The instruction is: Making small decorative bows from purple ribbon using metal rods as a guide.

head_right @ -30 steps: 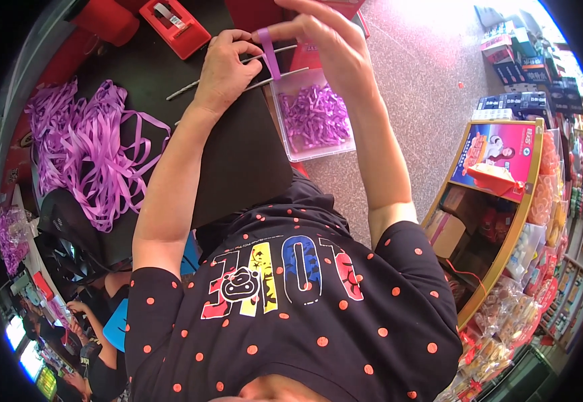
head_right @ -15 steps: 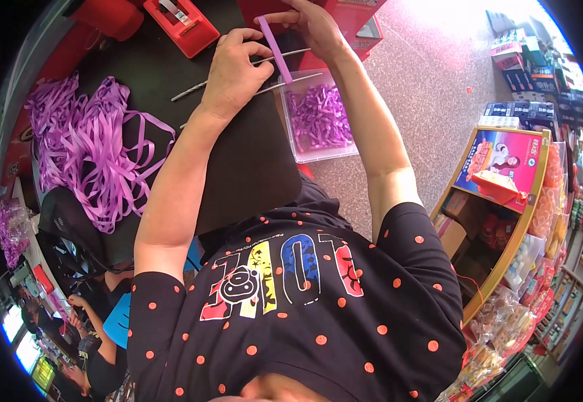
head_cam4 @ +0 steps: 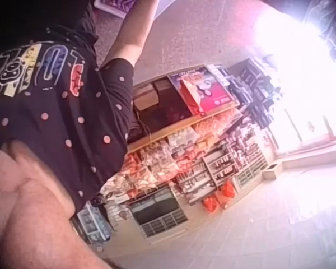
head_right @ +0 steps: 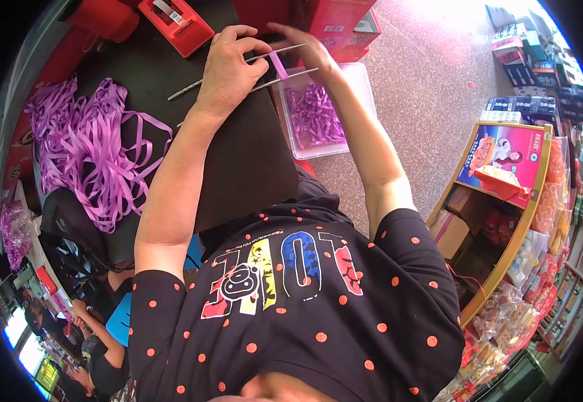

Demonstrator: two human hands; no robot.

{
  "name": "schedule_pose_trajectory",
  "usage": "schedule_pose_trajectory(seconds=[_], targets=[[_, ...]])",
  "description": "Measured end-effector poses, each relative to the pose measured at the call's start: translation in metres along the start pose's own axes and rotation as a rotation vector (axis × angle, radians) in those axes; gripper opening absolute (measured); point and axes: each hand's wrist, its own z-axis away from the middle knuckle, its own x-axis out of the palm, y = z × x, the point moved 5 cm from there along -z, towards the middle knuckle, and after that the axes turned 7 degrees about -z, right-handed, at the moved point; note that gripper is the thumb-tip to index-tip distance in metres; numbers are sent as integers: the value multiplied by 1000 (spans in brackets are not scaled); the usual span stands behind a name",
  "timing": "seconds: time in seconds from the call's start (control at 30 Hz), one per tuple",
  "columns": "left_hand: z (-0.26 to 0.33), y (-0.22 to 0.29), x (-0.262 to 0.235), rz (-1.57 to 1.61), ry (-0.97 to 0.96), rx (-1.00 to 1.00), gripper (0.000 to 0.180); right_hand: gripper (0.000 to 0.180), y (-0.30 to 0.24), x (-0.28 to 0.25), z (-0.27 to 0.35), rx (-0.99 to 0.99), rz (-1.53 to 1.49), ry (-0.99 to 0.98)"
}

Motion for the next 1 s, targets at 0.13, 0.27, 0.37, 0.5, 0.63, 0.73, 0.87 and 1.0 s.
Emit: schedule_pose_trajectory(seconds=[0.13, 0.27, 0.37, 0.5, 0.63, 0.73, 0.87, 1.0], targets=[[0, 0, -1, 1, -3, -1, 15, 52, 19, -5, 56, -118, 289, 138], [1, 0, 0, 0, -13, 0, 16, 32, 18, 16, 113, -247, 78, 273], [0, 1, 0, -19, -15, 14, 16, 26, 4, 30, 132, -293, 162, 315], [0, 1, 0, -32, -19, 17, 16, 24, -21, 40, 137, -324, 171, 329], [1, 3, -1, -42, -41, 23, 16, 27, -43, 47, 136, -313, 209, 340], [1, 7, -5, -84, -99, -7, 20, 29, -50, 50, 136, -251, 89, 334], [22, 35, -18, 14, 1, -60, 22, 31, -52, 47, 137, -151, 39, 340], [86, 72, 21, 1404, -351, -860, 20, 32, -50, 46, 131, -132, -40, 318]])
